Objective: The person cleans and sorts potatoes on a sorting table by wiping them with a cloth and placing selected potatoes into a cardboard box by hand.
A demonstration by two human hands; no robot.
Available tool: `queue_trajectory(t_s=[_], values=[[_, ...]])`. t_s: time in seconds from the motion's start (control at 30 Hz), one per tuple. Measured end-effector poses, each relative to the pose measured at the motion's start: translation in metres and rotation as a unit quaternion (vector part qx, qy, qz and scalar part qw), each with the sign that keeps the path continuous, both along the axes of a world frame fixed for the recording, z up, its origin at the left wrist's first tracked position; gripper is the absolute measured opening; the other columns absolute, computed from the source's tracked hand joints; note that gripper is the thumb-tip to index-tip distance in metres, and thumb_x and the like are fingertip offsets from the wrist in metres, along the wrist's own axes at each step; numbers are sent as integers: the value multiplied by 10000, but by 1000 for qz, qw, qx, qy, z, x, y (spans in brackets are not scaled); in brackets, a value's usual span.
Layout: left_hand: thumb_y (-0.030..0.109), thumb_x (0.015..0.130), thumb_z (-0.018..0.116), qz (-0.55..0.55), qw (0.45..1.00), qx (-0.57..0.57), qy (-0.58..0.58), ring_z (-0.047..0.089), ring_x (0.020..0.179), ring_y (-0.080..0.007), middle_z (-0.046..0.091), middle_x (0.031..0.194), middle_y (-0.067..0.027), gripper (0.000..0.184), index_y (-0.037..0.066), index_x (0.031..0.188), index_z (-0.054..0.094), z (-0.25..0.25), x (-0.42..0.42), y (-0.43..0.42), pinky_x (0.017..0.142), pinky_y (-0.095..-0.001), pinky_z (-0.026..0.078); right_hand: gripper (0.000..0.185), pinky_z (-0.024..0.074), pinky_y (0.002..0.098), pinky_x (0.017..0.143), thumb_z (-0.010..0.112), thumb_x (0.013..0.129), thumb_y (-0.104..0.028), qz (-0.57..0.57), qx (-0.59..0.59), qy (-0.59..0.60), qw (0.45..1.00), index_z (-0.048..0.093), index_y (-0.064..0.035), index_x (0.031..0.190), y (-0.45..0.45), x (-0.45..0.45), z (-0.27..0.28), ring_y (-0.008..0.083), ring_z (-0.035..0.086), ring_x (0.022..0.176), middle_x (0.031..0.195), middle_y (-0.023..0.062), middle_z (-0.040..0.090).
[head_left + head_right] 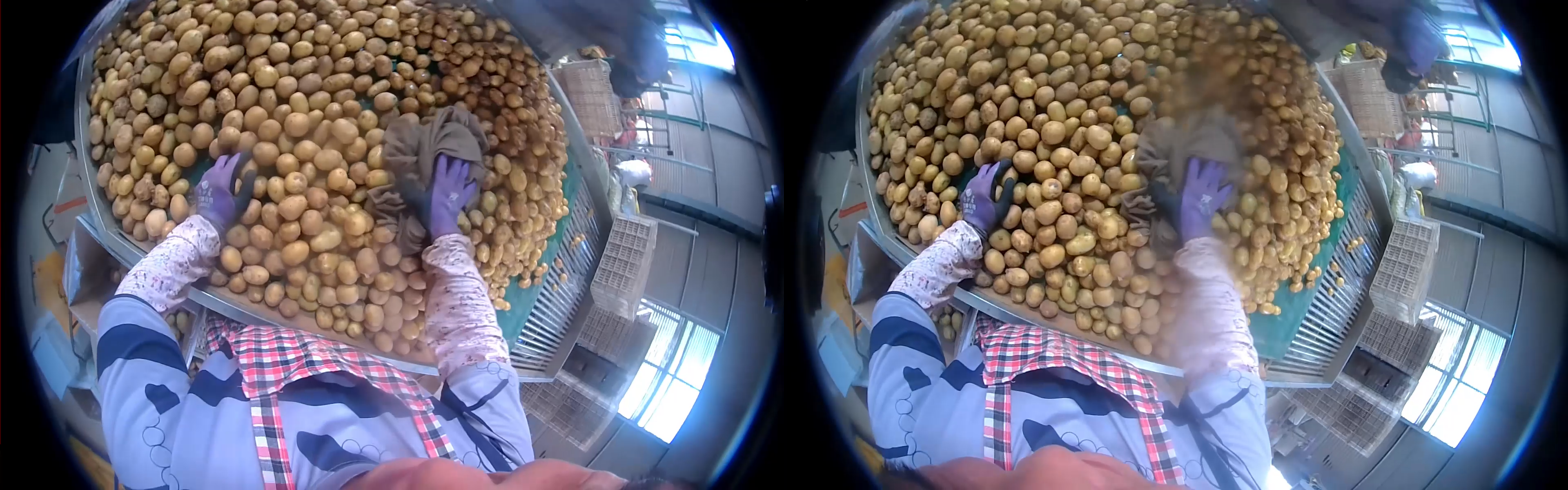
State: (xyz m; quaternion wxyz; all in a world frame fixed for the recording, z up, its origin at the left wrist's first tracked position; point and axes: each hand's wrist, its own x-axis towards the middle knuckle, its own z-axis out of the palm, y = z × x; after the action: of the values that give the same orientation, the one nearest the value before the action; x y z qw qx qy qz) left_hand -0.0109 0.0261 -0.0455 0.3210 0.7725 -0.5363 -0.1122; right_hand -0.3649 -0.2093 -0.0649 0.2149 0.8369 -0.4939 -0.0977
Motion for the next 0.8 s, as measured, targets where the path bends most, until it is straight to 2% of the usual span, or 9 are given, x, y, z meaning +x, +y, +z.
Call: queue_trajectory(t_s=[0.07, 0.13, 0.2, 0.27, 0.33, 0.47, 0.67, 0.73, 0.8], values=[[285, 902, 593, 6, 1000, 11, 3, 627, 847, -363, 614, 1003, -170, 342, 87, 1180, 594, 3, 1, -2, 725, -438, 515, 903, 178, 642, 1080, 604, 791, -636, -74, 155, -104, 980, 329, -81, 1449, -16, 26, 33, 404, 230, 1411, 1504, 236, 286], [281, 899, 599, 3, 1000, 21, 10, 627, 843, -360, 614, 998, -170, 344, 81, 1178, 594, 4, 1, 0, 717, -433, 515, 587, 344, 615, 955, 563, 845, -404, 4, 37, -122, 992, 421, -157, 1358, -48, 32, 7, 365, 363, 1306, 1359, 177, 422], [280, 897, 602, -4, 1000, 21, 17, 625, 836, -360, 612, 991, -169, 347, 72, 1174, 593, 4, 4, -2, 710, -429, 514, 444, 439, 594, 881, 536, 879, -279, 22, -25, -117, 993, 470, -195, 1309, -86, 50, -4, 343, 431, 1251, 1276, 145, 495], [241, 881, 621, -2, 1000, 0, -1, 623, 817, -361, 609, 960, -165, 332, 50, 1151, 598, 6, 2, -3, 702, -426, 513, 416, 461, 578, 857, 524, 894, -262, -12, -25, -95, 995, 474, -195, 1302, -121, 93, 5, 338, 434, 1246, 1255, 141, 504], [231, 874, 628, 7, 1000, -3, -5, 622, 813, -357, 607, 955, -163, 317, 50, 1134, 608, 9, 0, -5, 696, -426, 513, 376, 446, 589, 863, 499, 912, -250, 15, -86, -181, 980, 485, -199, 1285, -136, 127, 2, 340, 448, 1222, 1241, 142, 516], [288, 878, 605, 40, 998, 37, -19, 623, 810, -349, 600, 922, -138, 275, 136, 1106, 629, 2, -1, 1, 694, -444, 512, 306, 411, 611, 879, 449, 937, -223, -60, -19, -179, 982, 504, -201, 1238, -125, 187, 27, 351, 462, 1197, 1221, 160, 531], [327, 886, 580, 59, 997, 14, -36, 628, 820, -349, 613, 961, -128, 299, 146, 1118, 633, -2, -7, 1, 713, -453, 516, 221, 430, 529, 873, 544, 868, -223, 72, 30, -212, 974, 597, -157, 1072, -47, 168, 41, 262, 549, 1042, 1105, 91, 586], [338, 890, 575, 53, 997, 24, -42, 628, 835, -355, 617, 965, -138, 319, 138, 1132, 628, -2, -7, 1, 727, -458, 513, 213, 426, 491, 861, 552, 830, -180, 93, 119, -333, 931, 617, -142, 1029, -31, 150, 31, 276, 549, 1036, 1045, 94, 599], [349, 899, 561, 54, 997, 20, -47, 628, 842, -357, 616, 967, -142, 332, 141, 1151, 618, 5, -11, 1, 738, -457, 512, 270, 409, 470, 873, 561, 792, -150, 209, 101, -336, 913, 624, -142, 1055, 15, 142, 61, 287, 558, 1017, 1025, 93, 609]])
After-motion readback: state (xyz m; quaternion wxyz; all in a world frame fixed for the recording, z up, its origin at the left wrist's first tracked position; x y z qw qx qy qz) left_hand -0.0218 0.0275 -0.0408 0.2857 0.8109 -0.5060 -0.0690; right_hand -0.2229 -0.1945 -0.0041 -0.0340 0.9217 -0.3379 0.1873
